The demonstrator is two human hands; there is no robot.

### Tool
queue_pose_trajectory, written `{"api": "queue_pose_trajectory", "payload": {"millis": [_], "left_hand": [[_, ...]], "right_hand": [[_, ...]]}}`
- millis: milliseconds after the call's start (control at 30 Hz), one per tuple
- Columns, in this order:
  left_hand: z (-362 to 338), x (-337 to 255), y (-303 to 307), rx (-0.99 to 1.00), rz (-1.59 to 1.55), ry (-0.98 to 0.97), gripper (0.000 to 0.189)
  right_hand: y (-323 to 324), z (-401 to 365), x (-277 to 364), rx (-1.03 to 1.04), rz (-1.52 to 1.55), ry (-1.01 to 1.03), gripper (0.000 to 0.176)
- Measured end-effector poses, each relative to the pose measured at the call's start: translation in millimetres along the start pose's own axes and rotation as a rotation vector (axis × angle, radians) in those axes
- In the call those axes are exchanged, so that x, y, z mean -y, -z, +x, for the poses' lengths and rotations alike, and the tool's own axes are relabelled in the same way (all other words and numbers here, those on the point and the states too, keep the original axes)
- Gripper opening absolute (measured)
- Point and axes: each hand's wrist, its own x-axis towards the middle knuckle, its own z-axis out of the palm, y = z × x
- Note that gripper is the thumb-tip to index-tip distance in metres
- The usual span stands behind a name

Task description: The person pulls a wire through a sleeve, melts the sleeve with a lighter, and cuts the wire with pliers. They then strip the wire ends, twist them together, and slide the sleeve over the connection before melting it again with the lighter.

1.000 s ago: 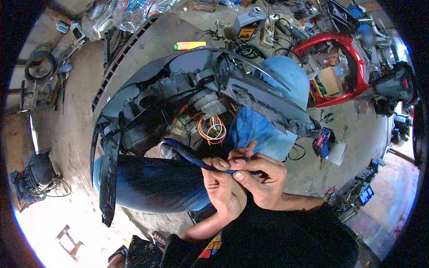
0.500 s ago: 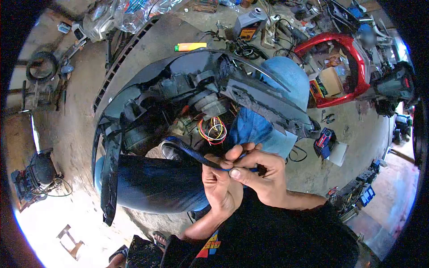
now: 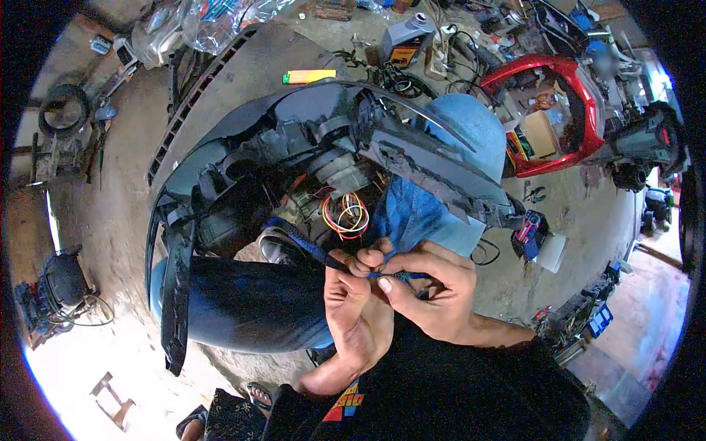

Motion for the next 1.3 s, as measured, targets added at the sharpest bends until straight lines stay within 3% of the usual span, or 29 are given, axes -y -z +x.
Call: {"api": "queue_pose_trajectory", "payload": {"millis": [200,333,467,800,933,1300], "left_hand": [[7.3,-1.6,1.4,0.020,0.199,-0.073,0.031],[12.8,-5.4,4.1,0.076,0.343,-0.227,0.033],[7.3,-6.9,7.5,-0.032,0.442,-0.309,0.028],[2.4,-0.1,-4.1,-0.084,0.389,-0.318,0.025],[-6.5,12.1,4.4,-0.096,0.336,-0.287,0.024],[0.6,28.8,3.7,0.108,0.197,-0.306,0.026]], "right_hand": [[0.0,4.2,-1.1,-0.032,-0.040,0.037,0.019],[3.9,4.0,-2.3,-0.023,-0.055,0.061,0.019],[-3.1,6.7,0.9,-0.030,-0.029,0.050,0.019],[1.0,7.3,0.5,0.083,0.009,0.015,0.023],[-3.0,5.4,1.6,0.012,0.080,-0.012,0.020],[-2.1,-4.6,-7.0,-0.029,0.043,-0.050,0.018]]}}
